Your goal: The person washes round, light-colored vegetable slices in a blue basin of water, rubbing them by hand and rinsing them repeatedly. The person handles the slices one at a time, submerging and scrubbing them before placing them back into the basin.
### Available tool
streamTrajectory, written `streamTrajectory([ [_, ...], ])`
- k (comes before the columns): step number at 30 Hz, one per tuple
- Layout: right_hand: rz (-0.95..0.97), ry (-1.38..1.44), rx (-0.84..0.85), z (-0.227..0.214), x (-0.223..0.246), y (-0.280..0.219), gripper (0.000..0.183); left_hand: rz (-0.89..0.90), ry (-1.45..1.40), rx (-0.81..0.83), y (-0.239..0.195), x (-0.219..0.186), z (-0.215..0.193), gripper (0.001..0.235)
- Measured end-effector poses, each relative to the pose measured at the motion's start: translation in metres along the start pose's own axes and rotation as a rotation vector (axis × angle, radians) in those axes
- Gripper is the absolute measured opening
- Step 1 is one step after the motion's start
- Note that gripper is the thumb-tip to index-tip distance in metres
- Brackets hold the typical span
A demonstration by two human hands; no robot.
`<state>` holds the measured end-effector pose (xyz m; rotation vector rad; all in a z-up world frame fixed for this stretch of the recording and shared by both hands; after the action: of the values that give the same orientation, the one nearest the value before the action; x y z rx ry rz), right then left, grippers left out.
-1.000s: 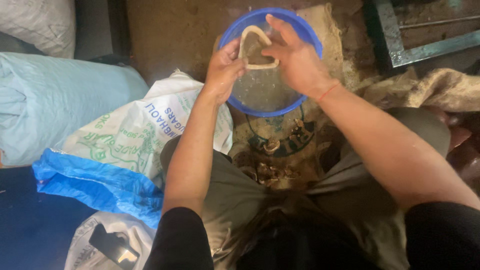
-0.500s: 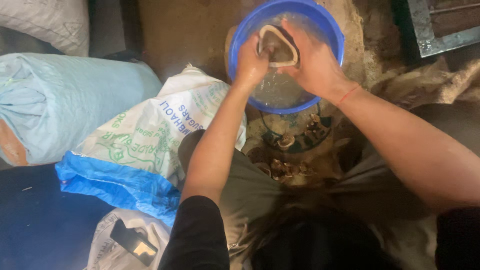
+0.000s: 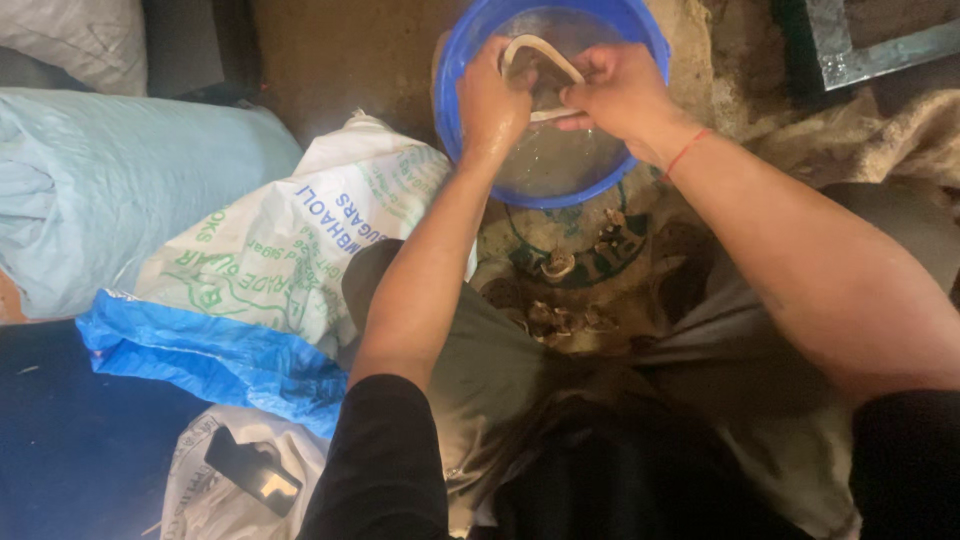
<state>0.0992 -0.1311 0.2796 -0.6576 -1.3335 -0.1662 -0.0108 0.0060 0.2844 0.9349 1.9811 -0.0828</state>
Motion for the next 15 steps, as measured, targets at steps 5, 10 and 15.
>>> streamTrajectory([
  [5, 0.209, -0.092, -0.135, 0.008, -0.003, -0.009, 0.023, -0.105, 0.131, 0.076, -0.006, 0.015, 0.024, 0.026],
  [10, 0.16, -0.154, -0.328, 0.003, -0.015, 0.002, 0.041, 0.325, -0.051, 0.11, -0.002, 0.009, 0.029, 0.048],
  [15, 0.061, -0.158, -0.335, -0.007, -0.03, 0.024, 0.024, -0.191, -0.403, 0.459, -0.003, 0.021, 0.019, 0.076],
])
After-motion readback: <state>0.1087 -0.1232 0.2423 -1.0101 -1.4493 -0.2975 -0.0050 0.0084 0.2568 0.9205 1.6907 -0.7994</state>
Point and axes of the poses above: each hand's wrist, its own y-axis towards the middle knuckle, its own z-axis out of the palm, x = y × z, the point moved 4 cm from there along y, towards the middle knuckle, and after that the axes turned 6 degrees about z, right-handed, at the moved point
